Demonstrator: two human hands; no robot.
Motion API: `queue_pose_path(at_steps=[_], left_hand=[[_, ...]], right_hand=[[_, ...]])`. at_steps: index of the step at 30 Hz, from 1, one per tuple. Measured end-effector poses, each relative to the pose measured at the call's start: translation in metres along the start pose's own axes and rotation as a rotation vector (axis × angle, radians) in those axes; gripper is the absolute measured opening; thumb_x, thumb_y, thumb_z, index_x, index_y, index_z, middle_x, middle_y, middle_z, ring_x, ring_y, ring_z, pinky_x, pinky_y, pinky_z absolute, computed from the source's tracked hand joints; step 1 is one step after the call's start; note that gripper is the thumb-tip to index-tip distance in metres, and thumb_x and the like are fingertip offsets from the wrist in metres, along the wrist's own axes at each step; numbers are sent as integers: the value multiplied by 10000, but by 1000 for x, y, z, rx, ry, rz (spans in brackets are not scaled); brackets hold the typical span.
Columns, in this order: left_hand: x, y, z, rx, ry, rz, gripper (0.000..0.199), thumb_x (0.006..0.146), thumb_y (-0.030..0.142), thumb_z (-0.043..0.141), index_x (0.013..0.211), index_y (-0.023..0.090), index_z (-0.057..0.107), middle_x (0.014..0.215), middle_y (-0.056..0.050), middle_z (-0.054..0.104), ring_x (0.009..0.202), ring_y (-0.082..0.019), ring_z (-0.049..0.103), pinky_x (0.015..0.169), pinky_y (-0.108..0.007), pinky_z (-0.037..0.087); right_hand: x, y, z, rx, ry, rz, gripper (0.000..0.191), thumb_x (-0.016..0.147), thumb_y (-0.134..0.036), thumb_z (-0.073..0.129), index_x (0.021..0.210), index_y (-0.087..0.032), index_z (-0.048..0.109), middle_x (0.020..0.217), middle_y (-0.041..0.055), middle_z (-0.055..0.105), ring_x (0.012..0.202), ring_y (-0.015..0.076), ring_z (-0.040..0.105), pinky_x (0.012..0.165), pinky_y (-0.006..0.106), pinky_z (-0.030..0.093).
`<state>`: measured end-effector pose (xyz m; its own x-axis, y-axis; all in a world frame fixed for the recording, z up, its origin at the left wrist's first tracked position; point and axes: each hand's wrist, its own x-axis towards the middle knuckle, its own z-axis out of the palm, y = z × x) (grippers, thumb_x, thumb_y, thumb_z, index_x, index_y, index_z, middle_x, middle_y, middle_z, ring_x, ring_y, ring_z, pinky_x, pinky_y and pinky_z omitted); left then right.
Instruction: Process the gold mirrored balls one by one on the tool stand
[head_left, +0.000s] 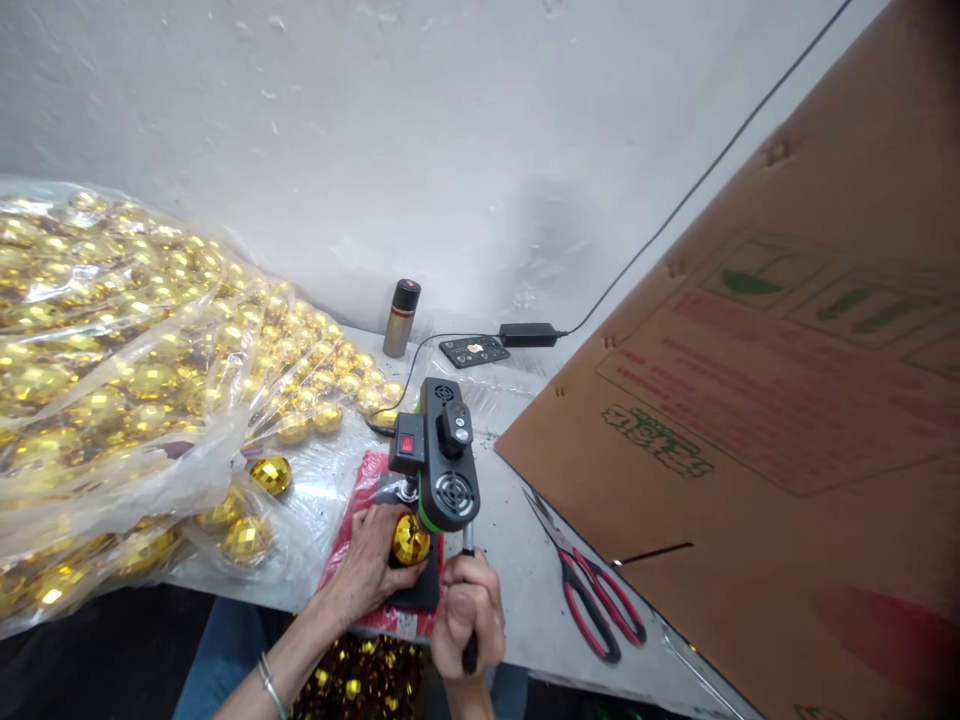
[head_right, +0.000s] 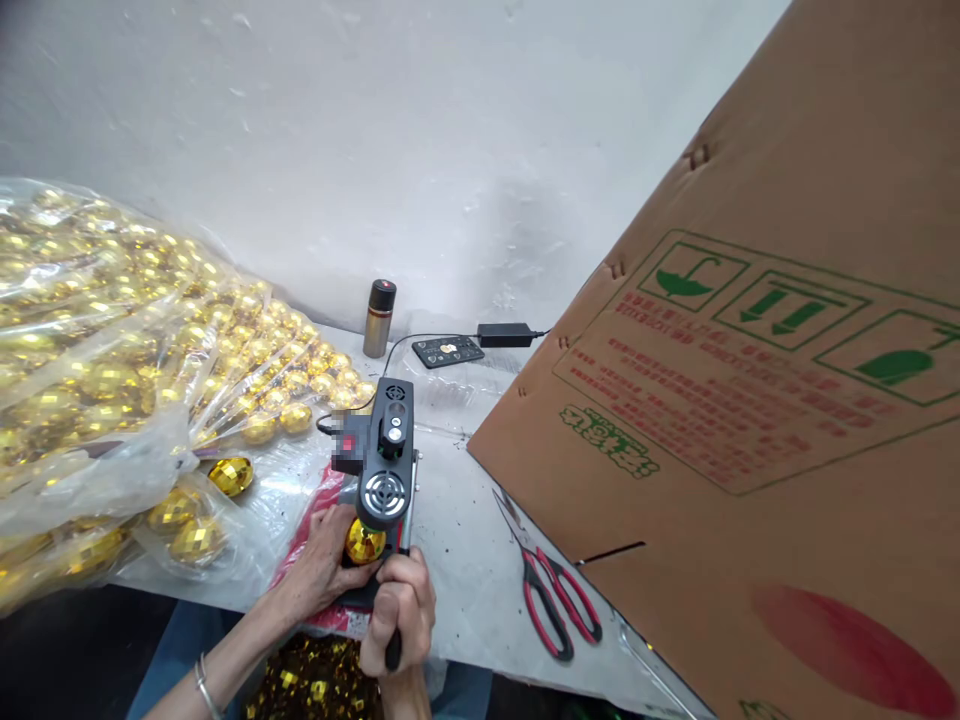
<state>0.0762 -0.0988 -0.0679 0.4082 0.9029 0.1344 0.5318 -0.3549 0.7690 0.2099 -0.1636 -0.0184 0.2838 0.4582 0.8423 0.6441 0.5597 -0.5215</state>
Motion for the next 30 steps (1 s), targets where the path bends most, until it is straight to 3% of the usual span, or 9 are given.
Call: queue_pose_path(at_steps=[7, 10, 13, 17, 22, 24, 26, 28, 30], left_hand=[[0, 1, -1, 1, -3, -3, 413, 846, 299, 841, 1212, 213, 671, 1098, -68, 738, 1072, -335, 694, 1039, -495, 497], [3, 2, -4, -2, 3, 3, 435, 852, 312, 834, 1244, 213, 673, 1135, -85, 755, 1096, -347, 700, 1043, -518, 514], [-4, -1, -4, -4, 33, 21, 498, 868, 298, 815, 1329, 207, 653, 1231, -128, 766, 1152, -363, 701, 1041, -528, 545], [-50, -27, 15, 63, 86, 210, 605, 877, 231, 766, 1459, 225, 603, 1342, -166, 755, 1198, -361, 723, 1039, -501, 582], [-106, -74, 38, 316, 132, 453, 699, 913, 484, 817, 1541, 288, 580, 1301, -141, 790, 1136, -336, 775, 966, -400, 603], [-100, -76, 18, 386, 217, 445, 703, 978, 610, 727, 1570, 266, 567, 1357, -166, 775, 1203, -347, 759, 998, -412, 599], [-77, -65, -22, 491, 358, 323, 641, 1048, 621, 604, 1546, 218, 600, 1444, -210, 732, 1281, -381, 721, 1058, -486, 587], [-46, -49, -72, 672, 483, 39, 432, 1118, 451, 496, 1383, 188, 713, 1395, -226, 752, 1271, -387, 726, 1061, -518, 586], [-17, -36, -117, 813, 419, -305, 421, 1132, 343, 420, 1276, 138, 758, 1243, -239, 798, 1161, -389, 769, 994, -501, 609]], right_hand=[[-1, 13, 3, 3, -28, -89, 341, 1134, -235, 427, 823, -263, 564, 788, -44, 616, 668, 142, 610, 734, 333, 539], [18, -3, -4, 16, -45, -68, 342, 1134, -228, 422, 816, -255, 545, 791, -33, 605, 662, 137, 597, 645, 292, 501], [54, -33, -14, 50, -77, 123, 315, 1121, -144, 438, 839, -240, 541, 803, -21, 589, 641, 118, 549, 566, 252, 415], [94, -59, -21, 87, -121, 184, 305, 1125, -154, 494, 847, -239, 589, 750, -38, 570, 591, 100, 511, 539, 235, 389], [82, -47, -17, 107, -93, 149, 319, 1119, -132, 496, 830, -238, 575, 757, -32, 567, 568, 97, 512, 517, 233, 400], [71, -40, -16, 112, -85, 136, 328, 1111, -127, 512, 805, -234, 566, 766, -21, 571, 583, 102, 528, 527, 239, 409], [65, -35, -15, 121, -74, 123, 335, 1104, -123, 524, 789, -230, 569, 765, -11, 571, 603, 112, 549, 539, 249, 414], [63, -32, -15, 130, -67, 112, 333, 1098, -119, 532, 786, -229, 573, 763, -6, 573, 604, 117, 550, 536, 257, 408], [63, -31, -14, 130, -64, 102, 327, 1094, -116, 534, 791, -229, 576, 762, -7, 576, 600, 119, 546, 539, 260, 408]])
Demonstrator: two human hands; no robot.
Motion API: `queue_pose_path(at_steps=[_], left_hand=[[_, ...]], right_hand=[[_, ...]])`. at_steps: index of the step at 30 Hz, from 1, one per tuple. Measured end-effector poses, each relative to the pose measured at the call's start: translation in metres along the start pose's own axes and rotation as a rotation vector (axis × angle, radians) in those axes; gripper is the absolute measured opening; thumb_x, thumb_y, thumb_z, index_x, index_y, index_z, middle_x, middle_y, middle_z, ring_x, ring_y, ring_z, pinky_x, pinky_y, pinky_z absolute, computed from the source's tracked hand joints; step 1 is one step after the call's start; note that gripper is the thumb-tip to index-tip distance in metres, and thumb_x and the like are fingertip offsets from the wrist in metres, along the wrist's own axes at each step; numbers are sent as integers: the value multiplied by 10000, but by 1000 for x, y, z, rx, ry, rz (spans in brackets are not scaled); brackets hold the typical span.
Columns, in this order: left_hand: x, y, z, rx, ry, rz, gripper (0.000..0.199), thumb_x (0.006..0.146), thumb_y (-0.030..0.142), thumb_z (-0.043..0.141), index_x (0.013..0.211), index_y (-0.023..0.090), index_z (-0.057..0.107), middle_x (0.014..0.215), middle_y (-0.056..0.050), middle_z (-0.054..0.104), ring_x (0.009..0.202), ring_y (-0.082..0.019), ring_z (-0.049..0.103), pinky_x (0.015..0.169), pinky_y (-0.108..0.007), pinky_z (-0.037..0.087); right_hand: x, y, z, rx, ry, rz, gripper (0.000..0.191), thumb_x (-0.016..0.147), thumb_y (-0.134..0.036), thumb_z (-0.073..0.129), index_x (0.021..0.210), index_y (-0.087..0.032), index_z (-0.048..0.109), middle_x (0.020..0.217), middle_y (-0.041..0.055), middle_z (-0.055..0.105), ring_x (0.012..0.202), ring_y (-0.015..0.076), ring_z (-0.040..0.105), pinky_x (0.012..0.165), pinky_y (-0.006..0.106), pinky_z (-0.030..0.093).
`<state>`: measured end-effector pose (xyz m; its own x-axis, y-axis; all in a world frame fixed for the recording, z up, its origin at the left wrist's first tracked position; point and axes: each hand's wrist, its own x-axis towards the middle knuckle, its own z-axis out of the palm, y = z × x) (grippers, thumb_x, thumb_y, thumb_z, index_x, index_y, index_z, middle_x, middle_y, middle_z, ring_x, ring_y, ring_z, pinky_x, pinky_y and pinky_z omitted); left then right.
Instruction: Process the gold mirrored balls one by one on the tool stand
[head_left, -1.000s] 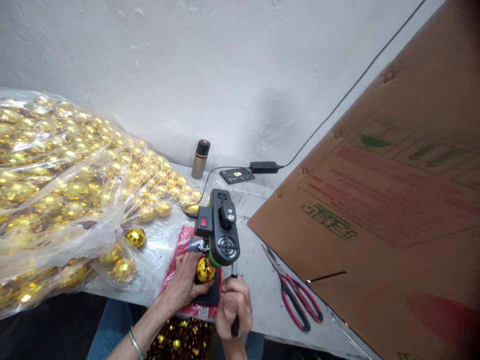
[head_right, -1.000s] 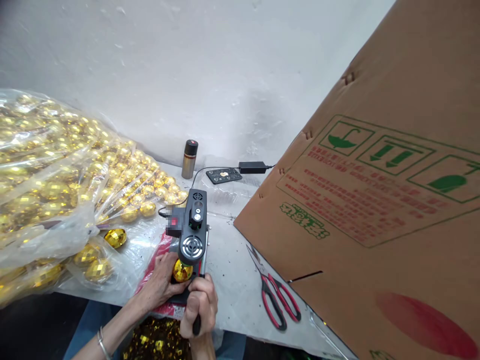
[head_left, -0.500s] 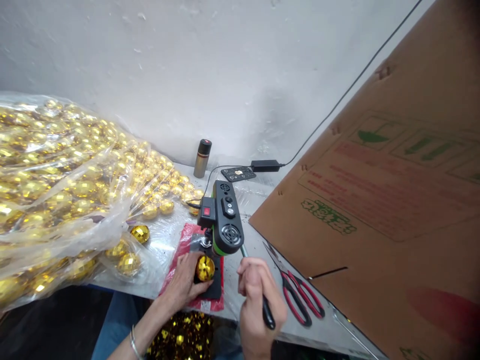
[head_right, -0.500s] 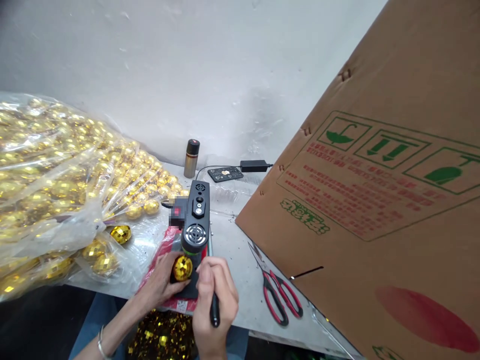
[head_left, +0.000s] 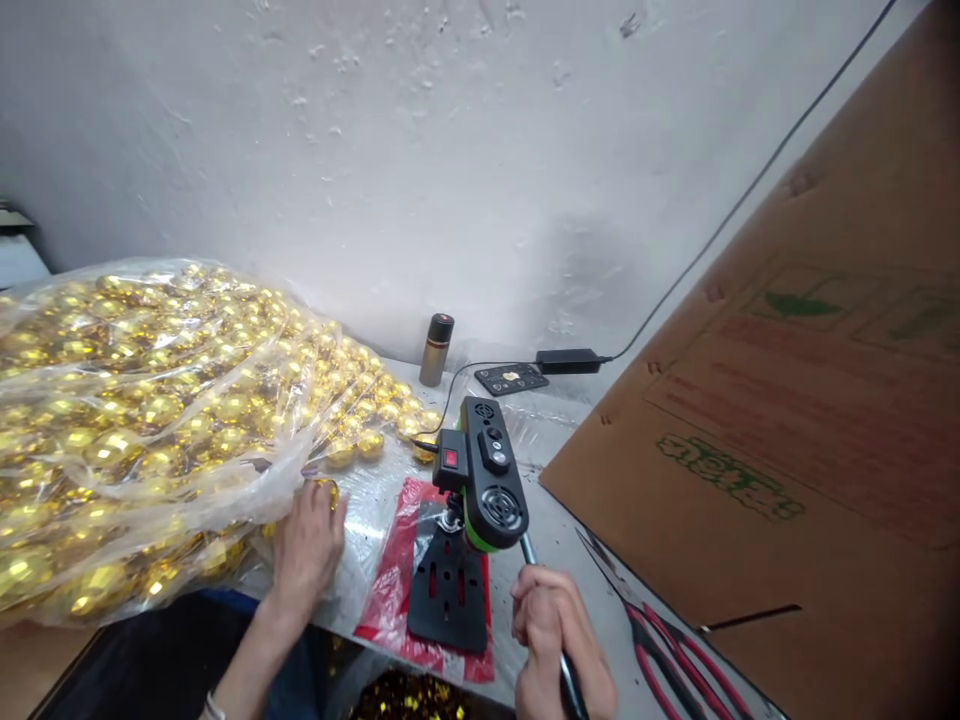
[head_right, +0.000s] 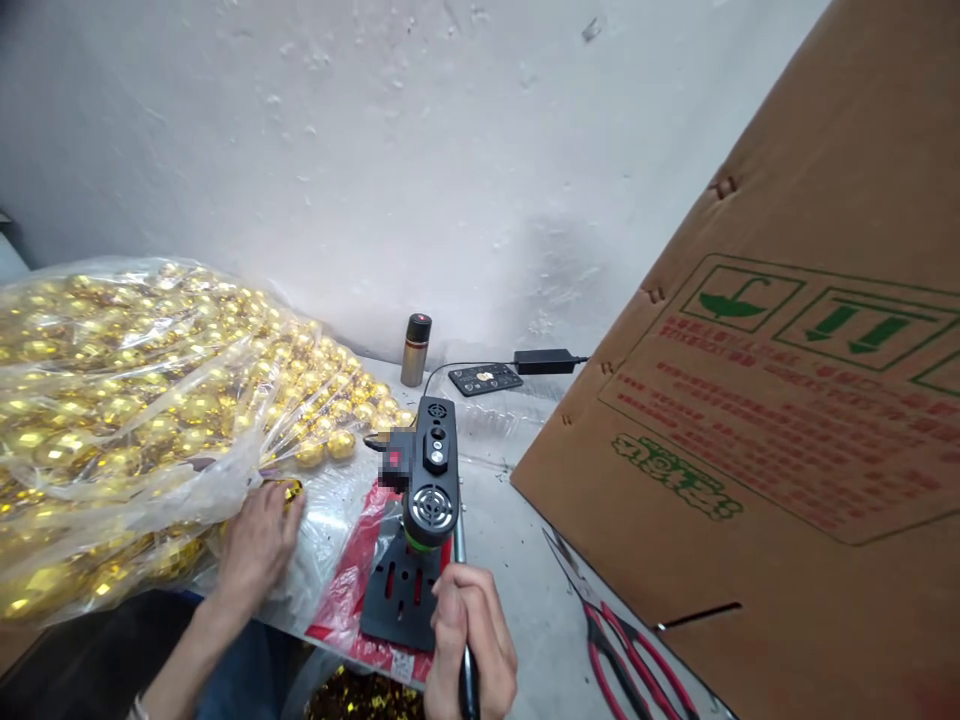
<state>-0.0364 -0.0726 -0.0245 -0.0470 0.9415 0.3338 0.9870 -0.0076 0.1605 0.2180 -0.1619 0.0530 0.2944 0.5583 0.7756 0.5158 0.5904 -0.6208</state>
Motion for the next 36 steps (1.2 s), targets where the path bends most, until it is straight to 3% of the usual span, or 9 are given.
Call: queue_pose_path(at_steps=[1, 4, 8, 11, 14, 18, 22, 29, 36], left_hand=[[18, -3, -11, 76, -105, -83, 443, 1132, 293, 375, 1277, 116, 754, 1205, -246, 807, 1141, -388, 781, 982, -494, 612], [50, -8, -24, 122, -207, -135, 489, 1124, 283, 355, 1185, 41, 775, 1048, -295, 819, 1068, -445, 803, 933, -532, 613], [52, -3, -18, 89, -324, -87, 397, 1045, 437, 576, 980, 117, 804, 867, -231, 829, 925, -431, 824, 854, -478, 619], [44, 4, -12, -4, -353, 8, 317, 936, 472, 717, 1010, 173, 793, 956, -192, 858, 1066, -433, 809, 1007, -510, 581], [30, 13, -6, -391, -294, 24, 408, 911, 492, 685, 1210, 220, 734, 1156, -141, 857, 1158, -400, 788, 1085, -548, 552], [-2, 37, 8, -1040, -271, -178, 638, 900, 642, 649, 1366, 207, 621, 1298, -134, 805, 1166, -325, 789, 1056, -470, 606], [-36, 70, 26, -1302, -377, -231, 665, 886, 661, 705, 1358, 204, 599, 1292, -135, 805, 1201, -322, 781, 1084, -467, 608], [-53, 93, 51, -1031, -258, -7, 499, 920, 504, 720, 1325, 219, 655, 1287, -151, 802, 1206, -367, 759, 1107, -597, 577], [-56, 91, 44, -862, -270, 260, 518, 912, 404, 769, 1389, 224, 682, 1309, -172, 812, 1170, -395, 765, 1065, -613, 597]], right_hand=[[0, 0, 0, -4, -1, -3, 328, 1094, -116, 533, 788, -229, 572, 761, -8, 576, 599, 118, 544, 544, 260, 412], [-1, 0, 1, -7, -2, -7, 333, 1098, -124, 526, 784, -228, 564, 756, -9, 574, 605, 121, 550, 554, 261, 418], [-2, -1, 0, -4, -24, -6, 333, 1106, -130, 505, 792, -226, 557, 762, -7, 584, 584, 119, 530, 527, 260, 396], [-2, -2, -1, 6, -24, -3, 339, 1105, -113, 492, 795, -227, 565, 754, -8, 580, 588, 123, 539, 524, 262, 398], [0, -3, -1, 14, -42, 9, 318, 1109, -113, 485, 830, -232, 579, 767, -13, 585, 585, 118, 535, 519, 256, 399], [9, -14, 1, 3, -30, 30, 321, 1119, -128, 476, 835, -236, 578, 762, -17, 581, 586, 117, 516, 515, 249, 391], [24, -28, 2, 2, -17, 55, 325, 1127, -146, 478, 832, -234, 578, 743, -28, 564, 573, 109, 490, 517, 245, 383], [24, -27, 0, -7, -32, 34, 313, 1129, -135, 467, 852, -235, 572, 748, -31, 564, 600, 106, 518, 541, 229, 411], [16, -23, 0, -13, -48, 25, 292, 1116, -105, 462, 877, -238, 564, 772, -24, 571, 598, 106, 514, 533, 230, 413]])
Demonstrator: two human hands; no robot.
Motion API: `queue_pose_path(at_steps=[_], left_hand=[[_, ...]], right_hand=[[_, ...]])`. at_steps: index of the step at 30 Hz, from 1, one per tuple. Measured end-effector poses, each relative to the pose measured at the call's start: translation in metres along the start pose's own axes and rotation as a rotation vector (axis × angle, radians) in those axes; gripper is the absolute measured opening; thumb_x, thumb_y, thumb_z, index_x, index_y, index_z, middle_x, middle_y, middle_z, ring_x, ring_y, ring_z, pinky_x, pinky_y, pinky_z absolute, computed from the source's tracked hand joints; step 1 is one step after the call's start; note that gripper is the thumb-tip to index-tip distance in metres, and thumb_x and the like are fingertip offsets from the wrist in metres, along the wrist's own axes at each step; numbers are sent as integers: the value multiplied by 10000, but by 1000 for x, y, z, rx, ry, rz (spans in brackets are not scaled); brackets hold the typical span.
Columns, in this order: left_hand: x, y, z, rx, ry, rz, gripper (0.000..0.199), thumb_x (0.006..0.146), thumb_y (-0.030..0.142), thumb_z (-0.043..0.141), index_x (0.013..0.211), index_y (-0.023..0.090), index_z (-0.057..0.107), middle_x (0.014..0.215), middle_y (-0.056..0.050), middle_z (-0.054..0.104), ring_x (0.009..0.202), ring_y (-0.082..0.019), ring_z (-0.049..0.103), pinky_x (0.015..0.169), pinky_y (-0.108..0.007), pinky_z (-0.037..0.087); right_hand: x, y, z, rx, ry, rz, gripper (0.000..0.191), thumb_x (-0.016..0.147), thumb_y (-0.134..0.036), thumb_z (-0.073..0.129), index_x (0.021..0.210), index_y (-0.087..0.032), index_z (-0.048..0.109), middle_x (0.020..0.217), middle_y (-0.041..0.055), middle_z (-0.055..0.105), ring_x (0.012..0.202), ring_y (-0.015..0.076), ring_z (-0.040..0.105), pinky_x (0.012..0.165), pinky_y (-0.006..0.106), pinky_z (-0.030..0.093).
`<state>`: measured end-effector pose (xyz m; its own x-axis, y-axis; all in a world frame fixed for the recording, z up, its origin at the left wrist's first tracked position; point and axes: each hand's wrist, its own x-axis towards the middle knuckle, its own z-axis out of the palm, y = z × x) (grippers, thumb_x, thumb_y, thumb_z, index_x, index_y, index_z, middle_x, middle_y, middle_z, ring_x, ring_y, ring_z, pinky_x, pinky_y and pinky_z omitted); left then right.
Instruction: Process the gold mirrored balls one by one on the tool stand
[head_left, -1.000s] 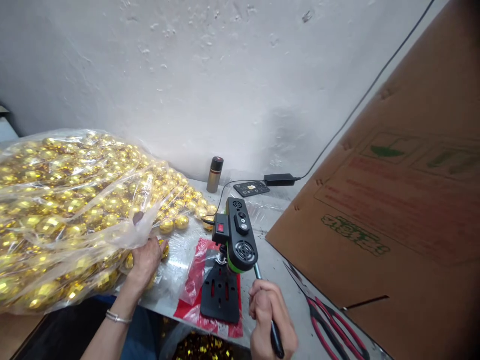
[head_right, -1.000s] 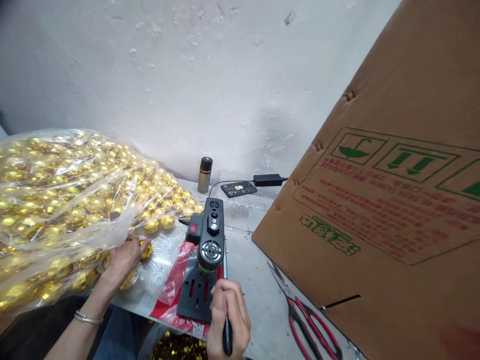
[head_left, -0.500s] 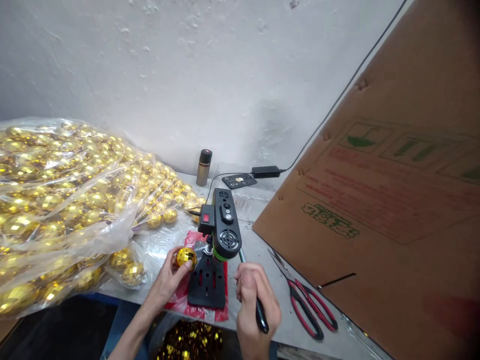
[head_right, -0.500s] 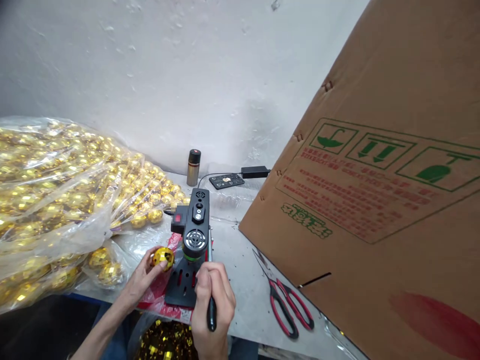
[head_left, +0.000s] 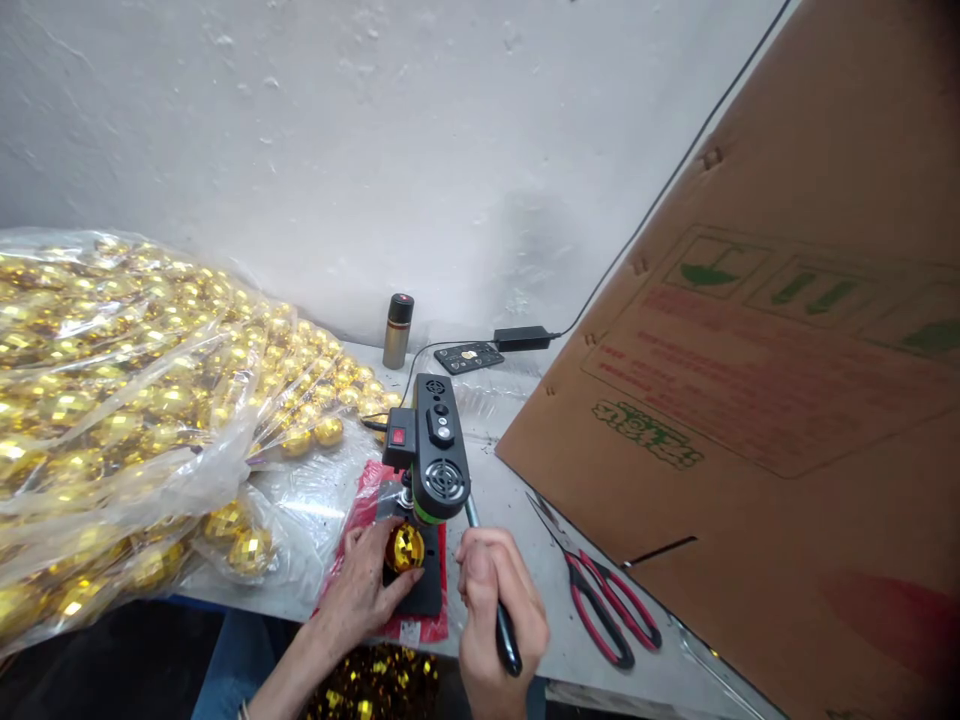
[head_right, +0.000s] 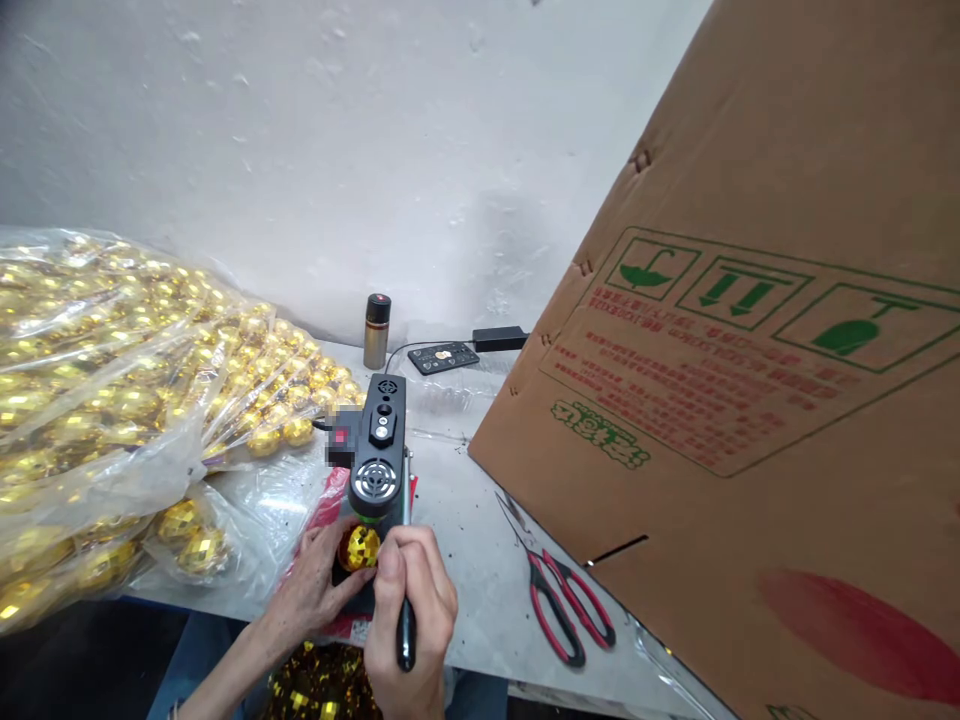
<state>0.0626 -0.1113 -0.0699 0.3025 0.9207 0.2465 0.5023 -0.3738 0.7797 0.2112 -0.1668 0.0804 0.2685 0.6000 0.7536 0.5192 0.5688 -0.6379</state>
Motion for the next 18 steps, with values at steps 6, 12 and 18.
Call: queue_pose_path(at_steps=[6, 12, 18], left_hand=[[-9, -1, 0, -92, 14, -69, 531, 912, 477, 794, 1382, 243, 713, 1323, -163, 811, 1191, -398, 750, 1063, -603, 611], [-13, -7, -17, -505, 63, -398, 702, 893, 719, 732, 1379, 215, 687, 1364, -152, 801, 1292, -382, 749, 1090, -533, 630], [-2, -5, -27, -591, 0, -457, 735, 872, 753, 734, 1360, 205, 692, 1338, -141, 819, 1270, -373, 772, 1030, -489, 669]], right_hand=[[0, -2, 0, -3, 2, 2, 301, 1116, -109, 462, 866, -239, 568, 764, -24, 569, 611, 113, 543, 545, 235, 434], [5, -7, 1, 5, 9, 33, 316, 1127, -105, 443, 867, -243, 560, 769, -39, 556, 625, 96, 532, 573, 214, 436], [15, -12, 2, 0, 11, 40, 329, 1124, -113, 464, 831, -241, 537, 741, -39, 541, 628, 103, 535, 572, 223, 428]])
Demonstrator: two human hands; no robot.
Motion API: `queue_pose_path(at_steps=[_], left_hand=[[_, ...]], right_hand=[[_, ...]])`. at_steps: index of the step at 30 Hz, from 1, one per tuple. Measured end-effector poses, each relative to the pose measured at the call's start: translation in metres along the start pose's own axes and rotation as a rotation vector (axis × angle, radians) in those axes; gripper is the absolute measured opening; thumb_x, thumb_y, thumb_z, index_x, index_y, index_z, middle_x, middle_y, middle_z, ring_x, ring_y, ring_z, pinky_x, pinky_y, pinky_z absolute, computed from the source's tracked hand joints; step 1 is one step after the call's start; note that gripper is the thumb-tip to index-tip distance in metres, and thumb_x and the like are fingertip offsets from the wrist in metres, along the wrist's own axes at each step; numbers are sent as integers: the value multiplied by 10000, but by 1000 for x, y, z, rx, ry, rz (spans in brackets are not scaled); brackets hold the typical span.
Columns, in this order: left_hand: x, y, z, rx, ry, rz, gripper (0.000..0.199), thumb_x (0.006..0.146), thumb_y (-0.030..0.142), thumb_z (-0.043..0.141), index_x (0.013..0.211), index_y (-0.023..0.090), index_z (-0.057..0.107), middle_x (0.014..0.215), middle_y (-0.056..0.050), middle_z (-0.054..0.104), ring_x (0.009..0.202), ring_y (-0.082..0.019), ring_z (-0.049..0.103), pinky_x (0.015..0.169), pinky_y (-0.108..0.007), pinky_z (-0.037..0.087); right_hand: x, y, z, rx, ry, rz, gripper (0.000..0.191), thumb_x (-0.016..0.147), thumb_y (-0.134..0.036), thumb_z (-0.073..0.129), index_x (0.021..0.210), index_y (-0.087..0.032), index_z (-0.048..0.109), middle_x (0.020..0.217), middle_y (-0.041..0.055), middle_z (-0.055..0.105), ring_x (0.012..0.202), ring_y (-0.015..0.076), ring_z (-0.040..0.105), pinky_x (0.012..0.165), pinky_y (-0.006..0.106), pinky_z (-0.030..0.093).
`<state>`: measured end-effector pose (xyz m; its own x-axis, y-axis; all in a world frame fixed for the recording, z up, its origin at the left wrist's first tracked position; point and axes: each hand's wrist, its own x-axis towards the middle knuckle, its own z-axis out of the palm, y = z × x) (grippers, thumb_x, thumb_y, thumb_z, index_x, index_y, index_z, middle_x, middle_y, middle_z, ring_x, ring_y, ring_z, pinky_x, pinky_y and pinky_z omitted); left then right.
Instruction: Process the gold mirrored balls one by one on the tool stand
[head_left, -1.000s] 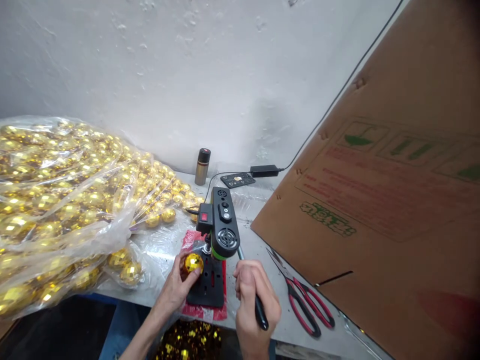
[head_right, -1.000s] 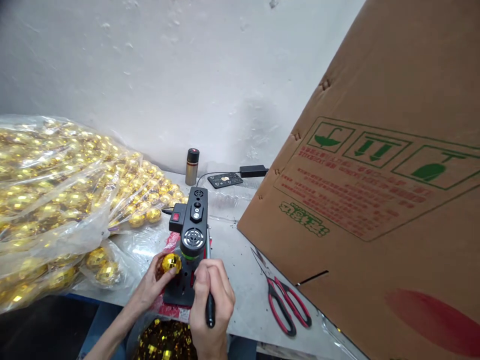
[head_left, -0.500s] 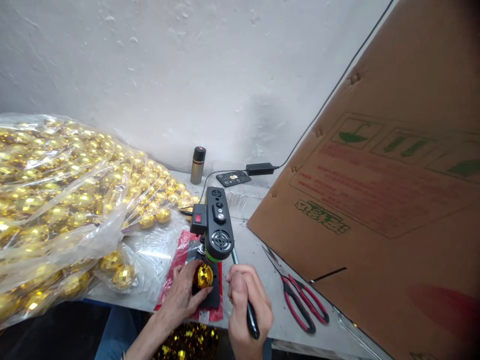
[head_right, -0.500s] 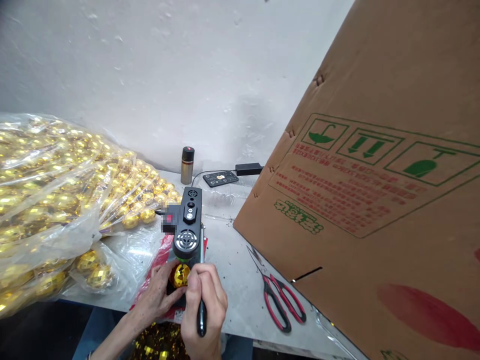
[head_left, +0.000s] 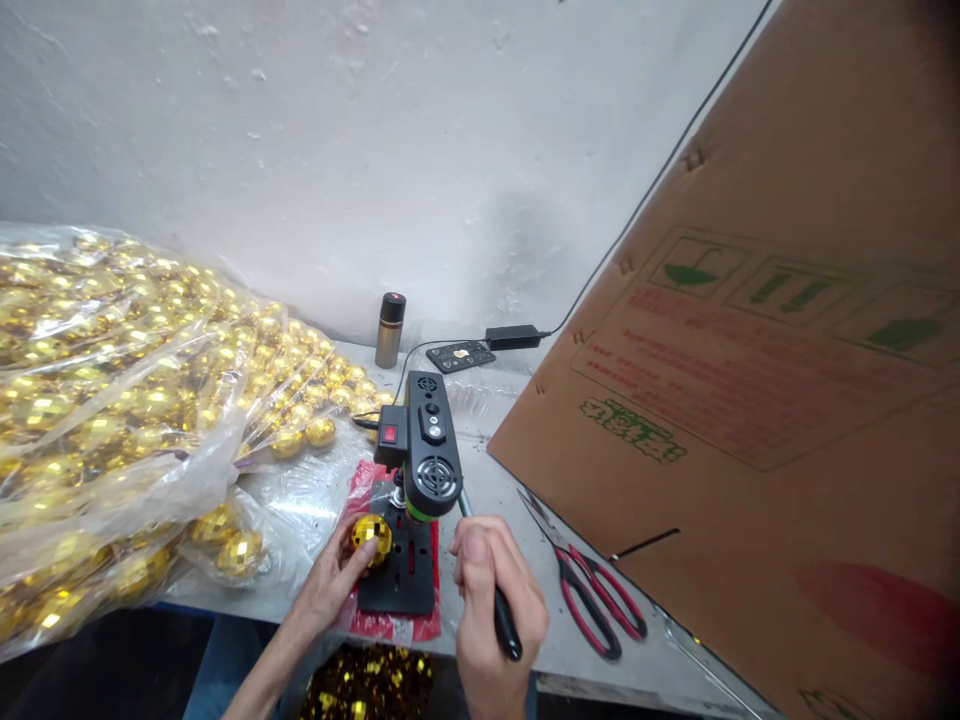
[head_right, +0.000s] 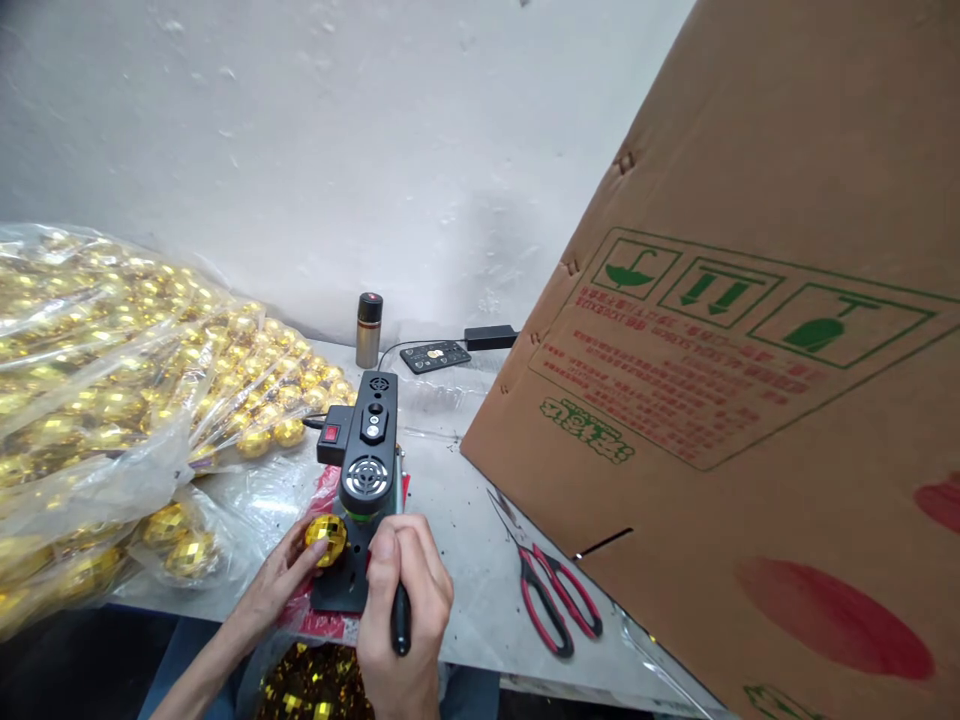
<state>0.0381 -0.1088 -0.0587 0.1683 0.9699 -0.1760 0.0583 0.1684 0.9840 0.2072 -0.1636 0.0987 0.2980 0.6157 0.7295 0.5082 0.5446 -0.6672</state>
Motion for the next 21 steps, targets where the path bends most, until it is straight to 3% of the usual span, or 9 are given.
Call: queue_pose_path(at_steps=[4, 8, 17, 21], left_hand=[[6, -7, 10, 285, 40, 216, 599, 873, 598, 772, 1338, 224, 722, 1285, -149, 836, 1196, -380, 798, 1091, -574, 634], [10, -9, 20, 465, 50, 364, 517, 846, 446, 806, 1307, 221, 745, 1237, -171, 842, 1151, -408, 806, 1025, -600, 662], [15, 5, 33, 593, 27, 463, 349, 881, 346, 788, 1200, 208, 751, 1148, -148, 811, 1079, -377, 788, 933, -535, 681], [12, 3, 31, 582, -11, 492, 388, 866, 274, 798, 1245, 222, 730, 1179, -129, 791, 1092, -357, 776, 956, -522, 674]], right_hand=[[0, 1, -1, -3, 7, -25, 325, 1128, -123, 462, 837, -241, 543, 735, -39, 548, 609, 102, 532, 552, 221, 428], [-2, 1, -2, -7, 3, -26, 320, 1136, -132, 458, 852, -240, 560, 735, -41, 550, 594, 96, 529, 536, 211, 427], [0, -1, -2, -19, 3, -46, 306, 1135, -127, 459, 871, -241, 560, 745, -45, 565, 625, 90, 563, 578, 193, 463], [0, -1, -2, -16, 6, -45, 311, 1137, -125, 456, 868, -239, 565, 743, -40, 565, 614, 93, 556, 565, 199, 459]])
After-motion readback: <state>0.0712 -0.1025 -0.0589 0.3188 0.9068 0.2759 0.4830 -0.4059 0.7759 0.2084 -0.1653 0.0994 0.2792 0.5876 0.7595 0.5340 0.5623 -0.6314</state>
